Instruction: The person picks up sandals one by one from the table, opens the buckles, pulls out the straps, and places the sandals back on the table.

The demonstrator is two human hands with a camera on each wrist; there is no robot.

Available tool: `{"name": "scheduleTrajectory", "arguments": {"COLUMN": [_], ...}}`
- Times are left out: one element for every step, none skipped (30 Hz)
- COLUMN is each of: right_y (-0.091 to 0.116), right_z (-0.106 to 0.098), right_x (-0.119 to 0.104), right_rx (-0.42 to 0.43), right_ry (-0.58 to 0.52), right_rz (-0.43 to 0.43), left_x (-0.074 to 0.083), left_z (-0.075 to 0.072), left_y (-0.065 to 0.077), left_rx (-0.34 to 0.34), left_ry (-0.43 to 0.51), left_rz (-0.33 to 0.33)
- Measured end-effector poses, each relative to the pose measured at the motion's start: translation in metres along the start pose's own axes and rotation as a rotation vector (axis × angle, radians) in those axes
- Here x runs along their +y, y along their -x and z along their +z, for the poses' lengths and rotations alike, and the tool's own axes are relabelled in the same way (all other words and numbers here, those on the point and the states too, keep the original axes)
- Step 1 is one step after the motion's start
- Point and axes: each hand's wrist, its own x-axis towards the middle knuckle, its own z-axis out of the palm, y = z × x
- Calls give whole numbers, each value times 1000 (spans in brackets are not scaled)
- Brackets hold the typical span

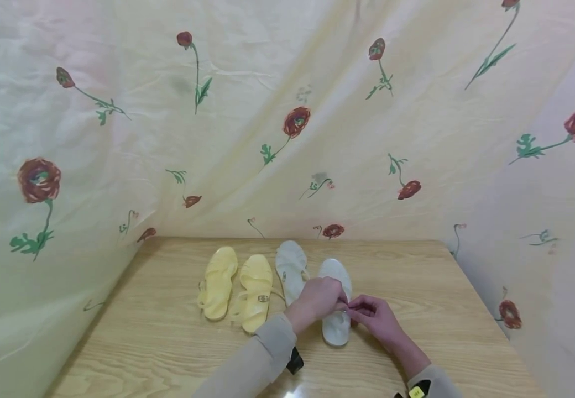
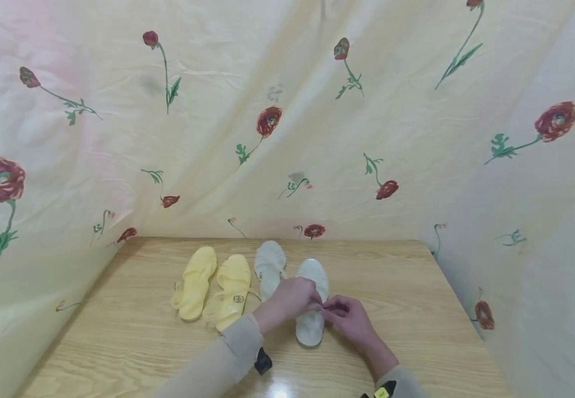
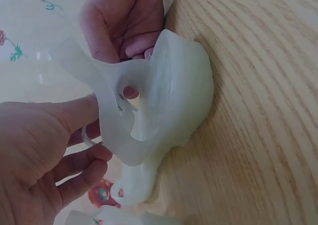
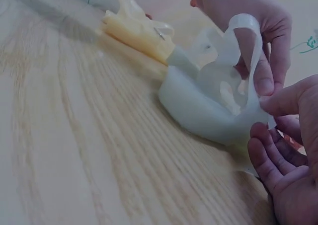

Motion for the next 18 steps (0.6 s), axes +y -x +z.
{"name": "scheduleTrajectory", "arguments": {"right_y": [0, 0, 1, 1, 1, 2, 2, 2, 2, 2, 2, 2, 2, 3, 3, 3, 3, 3], "right_z": [-1, -1, -2, -2, -1, -1, -1, -1, -1, -2, -3, -5, -6, -7, -8, -8, -7, -6], "right_x": [-1, -2, -3, -4, -5, -6, -7, -7, -6, -5, -4, -2, 0, 1, 1, 1, 1, 1], "right_rx": [-12, -21, -22, -23, -9, 0, 13, 24, 33, 36, 31, 16, 3, -5, -9, -13, -12, -9], "right_ry": [-9, -15, -19, -26, -38, -47, -65, -87, -115, -147, -173, -194, -218, -236, -249, -253, -253, -249], "right_rz": [1, 3, 4, 13, 33, 51, 70, 91, 110, 128, 134, 129, 124, 121, 114, 108, 103, 105], "left_x": [-1, -2, -2, -3, -3, -3, -3, -3, -3, -3, -3, -2, -2, -3, -3, -3, -4, -5], "left_z": [1, 3, 3, 4, 5, 5, 5, 5, 4, 4, 3, 3, 2, 2, 2, 2, 2, 3], "left_y": [0, 0, 0, 0, 0, 0, 1, 1, 1, 2, 2, 2, 3, 3, 4, 4, 4, 4], "left_rx": [8, 14, 18, 24, 29, 31, 29, 30, 30, 32, 31, 27, 27, 26, 24, 20, 14, 8], "left_ry": [4, 10, 14, 19, 13, 10, 7, 6, 2, 3, 3, 9, 16, 27, 41, 52, 61, 73], "left_rz": [3, 7, 9, 11, 14, 12, 7, 3, -2, -8, -14, -23, -28, -31, -35, -40, -45, -50]}}
